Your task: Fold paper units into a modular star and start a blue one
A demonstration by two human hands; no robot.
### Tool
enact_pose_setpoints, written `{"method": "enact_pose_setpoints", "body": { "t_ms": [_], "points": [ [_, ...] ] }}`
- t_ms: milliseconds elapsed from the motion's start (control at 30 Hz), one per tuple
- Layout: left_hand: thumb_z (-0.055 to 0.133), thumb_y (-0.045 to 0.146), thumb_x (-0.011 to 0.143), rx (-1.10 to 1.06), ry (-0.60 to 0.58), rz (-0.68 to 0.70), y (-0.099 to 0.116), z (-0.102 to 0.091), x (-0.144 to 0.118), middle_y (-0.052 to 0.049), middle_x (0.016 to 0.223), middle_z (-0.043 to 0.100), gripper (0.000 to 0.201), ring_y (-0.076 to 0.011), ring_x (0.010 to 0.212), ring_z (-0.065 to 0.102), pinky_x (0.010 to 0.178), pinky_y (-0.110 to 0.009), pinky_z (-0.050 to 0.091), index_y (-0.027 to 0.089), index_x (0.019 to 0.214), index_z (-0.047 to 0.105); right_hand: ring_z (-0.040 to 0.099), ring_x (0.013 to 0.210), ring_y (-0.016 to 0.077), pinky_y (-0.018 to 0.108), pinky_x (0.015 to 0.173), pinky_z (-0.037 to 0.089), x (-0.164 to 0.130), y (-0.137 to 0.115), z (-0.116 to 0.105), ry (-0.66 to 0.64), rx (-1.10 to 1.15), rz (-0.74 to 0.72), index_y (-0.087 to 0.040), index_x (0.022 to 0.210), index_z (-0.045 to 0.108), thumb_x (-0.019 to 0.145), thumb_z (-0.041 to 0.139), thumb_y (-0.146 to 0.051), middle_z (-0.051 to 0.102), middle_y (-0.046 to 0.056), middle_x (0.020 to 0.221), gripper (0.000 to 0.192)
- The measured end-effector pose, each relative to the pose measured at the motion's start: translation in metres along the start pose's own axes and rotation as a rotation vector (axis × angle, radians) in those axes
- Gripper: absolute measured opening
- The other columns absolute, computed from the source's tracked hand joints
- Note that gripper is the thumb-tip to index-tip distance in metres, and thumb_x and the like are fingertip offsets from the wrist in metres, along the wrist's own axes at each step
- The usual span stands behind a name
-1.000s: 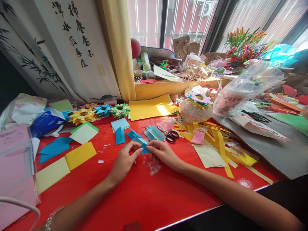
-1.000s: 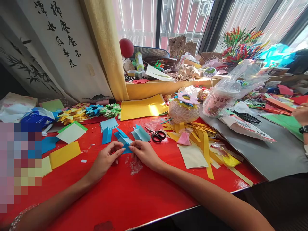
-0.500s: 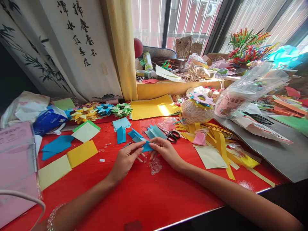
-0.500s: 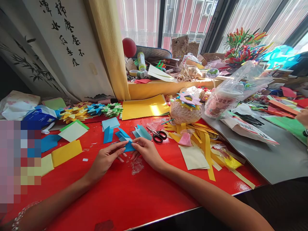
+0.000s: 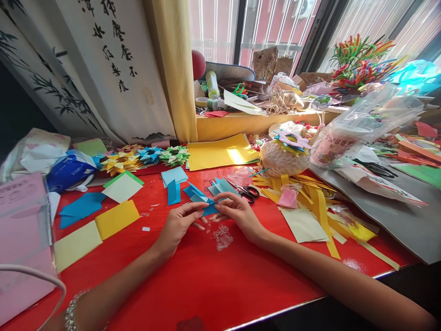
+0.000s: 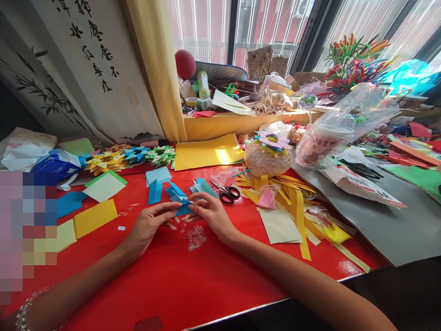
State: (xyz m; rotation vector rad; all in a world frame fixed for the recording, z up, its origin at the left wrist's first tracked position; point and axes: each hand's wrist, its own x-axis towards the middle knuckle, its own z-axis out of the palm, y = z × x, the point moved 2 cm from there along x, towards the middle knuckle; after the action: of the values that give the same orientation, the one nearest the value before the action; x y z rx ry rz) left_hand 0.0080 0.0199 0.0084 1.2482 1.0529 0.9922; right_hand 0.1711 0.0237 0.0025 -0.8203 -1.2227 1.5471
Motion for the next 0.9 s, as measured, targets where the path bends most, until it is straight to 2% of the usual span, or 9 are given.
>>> {"method": "enact_pose_setpoints", "body": {
  "t_ms": [200, 367, 600, 700, 800, 900],
  "points": [
    [0.057, 0.027, 0.075, -0.008, -0.023, -0.02, -0.001, -0.0021, -0.0001, -0.002, 0.067, 0.064, 0.022, -0.0119, 0.06, 0.06, 0.057, -0.023, 0.051, 0.015, 0.092, 0.065, 0.066, 0.068, 0.015, 0.028, 0.069, 0.054, 0.0006, 0.0007, -0.0007, -0.017, -0.036, -0.009, -0.017, 0.085, 0.062, 0.075, 0.058, -0.031, 0.063, 0.001, 0.079, 0.017],
    [0.056, 0.028, 0.076, 0.003, -0.028, -0.005, -0.0033, -0.003, -0.0001, 0.0, 0.065, 0.062, 0.02, -0.0113, 0.058, 0.059, 0.058, -0.023, 0.05, 0.016, 0.089, 0.065, 0.066, 0.068, 0.0156, 0.029, 0.07, 0.054, -0.0001, 0.0, -0.0013, 0.001, -0.046, 0.01, -0.015, 0.082, 0.064, 0.074, 0.059, -0.029, 0.066, 0.002, 0.074, 0.017],
    [0.053, 0.028, 0.079, -0.003, -0.046, 0.004, -0.0031, -0.0023, -0.0015, -0.002, 0.074, 0.061, 0.021, -0.012, 0.064, 0.058, 0.059, -0.024, 0.051, 0.015, 0.092, 0.062, 0.067, 0.069, 0.0162, 0.029, 0.071, 0.053, 0.0004, 0.0016, -0.0015, -0.01, -0.053, 0.017, -0.014, 0.083, 0.065, 0.072, 0.06, -0.027, 0.067, 0.003, 0.075, 0.017],
    [0.055, 0.031, 0.078, -0.024, -0.064, 0.032, 0.0001, 0.0, -0.0028, -0.002, 0.078, 0.058, 0.019, -0.0131, 0.07, 0.057, 0.056, -0.024, 0.052, 0.015, 0.087, 0.061, 0.067, 0.069, 0.0168, 0.03, 0.071, 0.053, -0.0004, 0.0015, 0.0001, -0.02, -0.076, 0.0, -0.014, 0.083, 0.065, 0.073, 0.059, -0.027, 0.068, 0.003, 0.074, 0.017],
    [0.058, 0.032, 0.075, 0.0, -0.065, 0.052, 0.0004, 0.0019, -0.0018, 0.0, 0.075, 0.053, 0.018, -0.0121, 0.068, 0.055, 0.051, -0.022, 0.051, 0.014, 0.079, 0.058, 0.066, 0.067, 0.0171, 0.03, 0.069, 0.053, -0.0029, -0.0001, 0.0022, -0.019, -0.151, -0.02, -0.014, 0.082, 0.066, 0.074, 0.058, -0.027, 0.067, 0.003, 0.069, 0.017],
    [0.061, 0.03, 0.073, 0.003, -0.061, 0.052, -0.0024, 0.0022, 0.0002, 0.002, 0.072, 0.052, 0.018, -0.0114, 0.066, 0.054, 0.048, -0.021, 0.049, 0.016, 0.081, 0.053, 0.065, 0.066, 0.0162, 0.029, 0.068, 0.052, -0.0045, -0.0016, 0.0044, -0.009, -0.222, -0.031, -0.014, 0.081, 0.066, 0.074, 0.057, -0.026, 0.066, 0.003, 0.071, 0.017]
  ]
}}
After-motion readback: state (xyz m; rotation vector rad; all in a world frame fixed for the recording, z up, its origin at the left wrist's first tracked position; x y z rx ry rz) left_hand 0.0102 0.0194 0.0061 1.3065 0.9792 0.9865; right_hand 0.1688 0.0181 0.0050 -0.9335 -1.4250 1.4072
